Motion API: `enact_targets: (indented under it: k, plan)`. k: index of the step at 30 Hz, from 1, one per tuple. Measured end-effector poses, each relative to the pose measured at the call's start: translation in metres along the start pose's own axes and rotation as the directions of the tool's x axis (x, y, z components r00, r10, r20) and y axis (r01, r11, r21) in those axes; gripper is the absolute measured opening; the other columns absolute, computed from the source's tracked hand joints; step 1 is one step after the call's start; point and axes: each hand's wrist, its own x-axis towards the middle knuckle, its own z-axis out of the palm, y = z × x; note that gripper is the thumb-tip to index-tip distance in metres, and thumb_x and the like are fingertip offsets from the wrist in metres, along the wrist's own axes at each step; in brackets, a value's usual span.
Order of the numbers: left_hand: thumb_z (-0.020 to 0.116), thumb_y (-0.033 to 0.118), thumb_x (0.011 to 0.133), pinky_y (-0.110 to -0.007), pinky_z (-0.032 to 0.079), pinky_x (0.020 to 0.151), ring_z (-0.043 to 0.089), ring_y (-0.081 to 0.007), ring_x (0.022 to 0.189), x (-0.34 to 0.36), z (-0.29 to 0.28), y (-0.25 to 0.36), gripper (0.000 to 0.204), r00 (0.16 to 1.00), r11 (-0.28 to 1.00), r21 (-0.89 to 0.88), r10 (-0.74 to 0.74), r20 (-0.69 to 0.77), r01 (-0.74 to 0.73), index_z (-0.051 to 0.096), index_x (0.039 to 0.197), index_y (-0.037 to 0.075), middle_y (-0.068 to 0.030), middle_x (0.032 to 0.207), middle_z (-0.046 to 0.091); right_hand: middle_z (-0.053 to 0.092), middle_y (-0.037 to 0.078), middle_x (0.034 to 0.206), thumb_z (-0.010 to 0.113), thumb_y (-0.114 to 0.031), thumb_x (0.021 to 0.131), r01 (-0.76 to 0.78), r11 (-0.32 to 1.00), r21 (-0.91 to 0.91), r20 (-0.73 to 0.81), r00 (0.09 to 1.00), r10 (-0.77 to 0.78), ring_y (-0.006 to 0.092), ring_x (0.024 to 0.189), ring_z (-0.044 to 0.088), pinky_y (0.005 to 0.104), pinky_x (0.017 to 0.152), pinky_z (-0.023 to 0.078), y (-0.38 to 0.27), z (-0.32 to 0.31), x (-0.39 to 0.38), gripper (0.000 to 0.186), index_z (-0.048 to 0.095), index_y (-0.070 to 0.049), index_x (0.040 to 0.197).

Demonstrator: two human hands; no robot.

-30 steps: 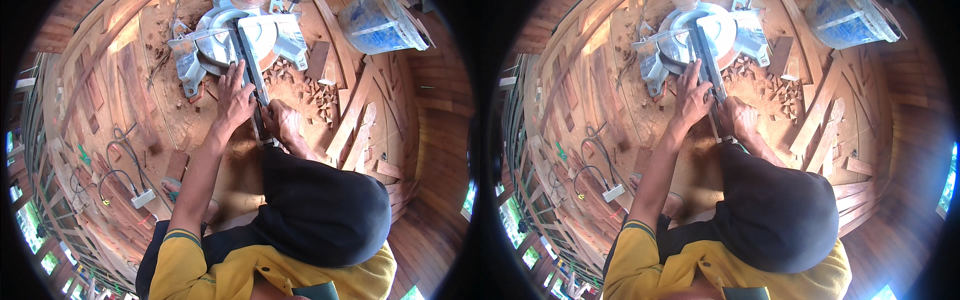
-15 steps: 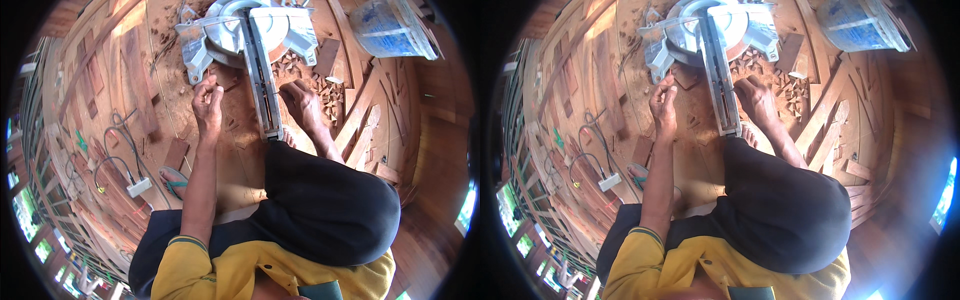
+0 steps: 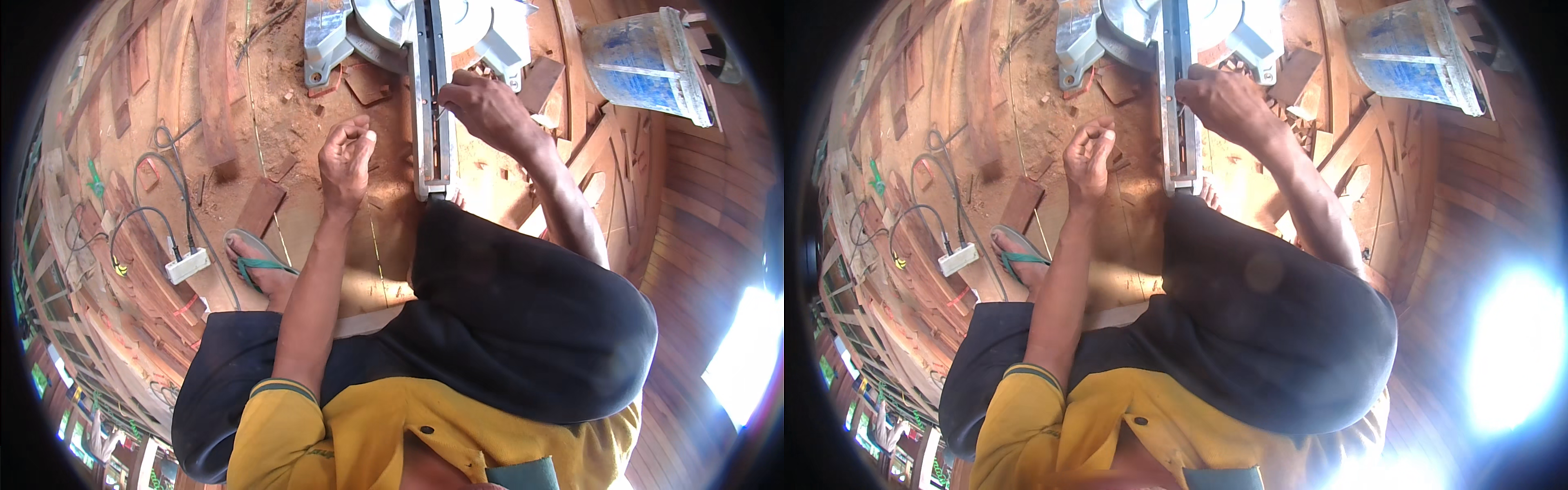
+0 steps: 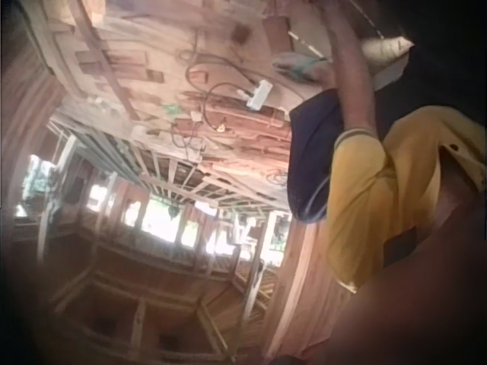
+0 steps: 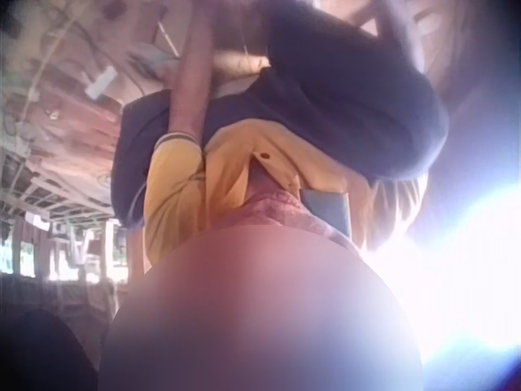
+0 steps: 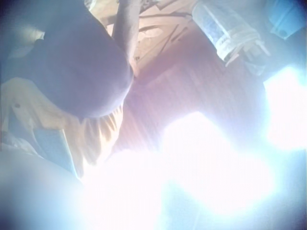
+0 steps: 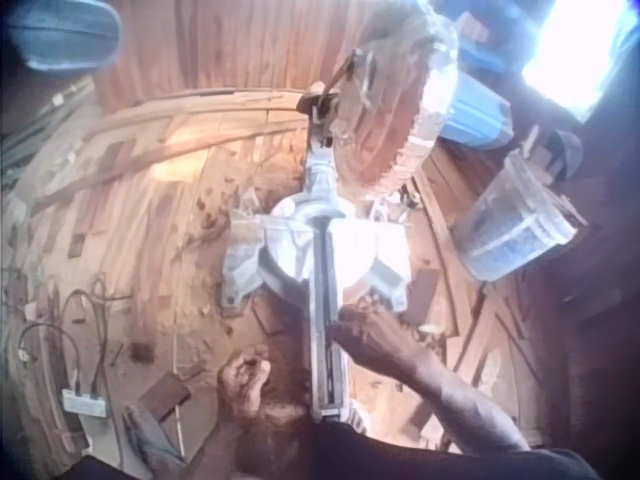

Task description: The person positions a wooden plank on a miter saw, lowers the blade to cut the wood, and then removes the cut piece. The person repeats this process with another plank, adjusting the saw's fence between cuts.

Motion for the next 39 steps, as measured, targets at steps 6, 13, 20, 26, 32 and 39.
enact_targets:
  k: [6,13,20,26,32,39]
  plan:
    - [0.066,0.007,0.103,-0.022,0.051,0.081,0.059,-0.0066,0.094,0.003,-0.005,0.007,0.016,1.0,1.0,-0.002,-0.001,-0.017,0.001,0.066,0.112,-0.006,-0.012,0.126,0.065,0.071,0.013,0.092,0.062,-0.007,0.1,0.048,0.978,0.201,0.37,0.921,-0.121,0.03,0.083,0.072,0.0439,0.078,0.062,-0.022,0.029,-0.007,0.012,0.074,-0.004,0.097]
    - [0.066,0.007,0.103,-0.02,0.046,0.074,0.053,-0.0035,0.083,0.004,-0.005,0.003,0.023,0.998,0.999,0.039,-0.019,-0.06,0.021,0.066,0.122,-0.006,-0.0016,0.1,0.064,0.069,0.012,0.089,0.066,-0.014,0.099,-0.096,0.973,0.208,0.164,0.985,0.062,0.0307,0.081,0.072,0.0424,0.075,0.061,-0.003,0.008,-0.012,0.01,0.072,-0.006,0.098]
    - [0.065,0.008,0.104,-0.026,0.048,0.09,0.06,-0.0104,0.101,-0.004,-0.003,-0.001,0.017,0.998,0.996,0.062,-0.068,-0.002,0.068,0.067,0.115,-0.005,-0.0087,0.116,0.067,0.068,0.011,0.092,0.068,-0.018,0.099,-0.072,0.983,0.168,0.1,0.993,0.056,0.0355,0.082,0.072,0.0468,0.07,0.059,-0.014,0.044,-0.024,0.012,0.071,-0.006,0.099]
    - [0.064,0.009,0.105,-0.02,0.045,0.074,0.053,-0.0036,0.083,-0.006,0.001,-0.004,0.024,0.998,0.995,0.071,-0.066,0.025,0.064,0.065,0.124,-0.006,-0.0006,0.098,0.064,0.071,0.011,0.09,0.065,-0.015,0.099,-0.059,0.967,0.246,0.234,0.972,0.0,0.0341,0.085,0.073,0.046,0.075,0.059,-0.017,0.037,-0.021,0.012,0.074,-0.008,0.096]
    - [0.064,0.008,0.105,-0.02,0.046,0.073,0.054,-0.0041,0.082,-0.008,-0.006,0.002,0.023,0.999,0.995,0.096,-0.028,0.036,0.024,0.066,0.123,-0.006,-0.0004,0.097,0.064,0.073,0.012,0.086,0.063,-0.015,0.1,-0.021,0.944,0.33,0.367,0.924,-0.107,0.0343,0.084,0.072,0.0456,0.075,0.058,-0.006,0.028,-0.015,0.015,0.075,-0.008,0.096]
    - [0.065,0.008,0.103,-0.024,0.053,0.082,0.066,-0.0113,0.094,-0.006,-0.002,0.006,0.019,1.0,0.985,0.17,-0.005,0.012,0.003,0.069,0.117,-0.004,-0.0128,0.114,0.07,0.07,0.016,0.083,0.069,-0.018,0.099,-0.124,0.89,0.439,0.092,0.991,0.092,0.0351,0.079,0.071,0.0451,0.073,0.056,-0.018,0.02,-0.03,0.019,0.072,0.0,0.095]
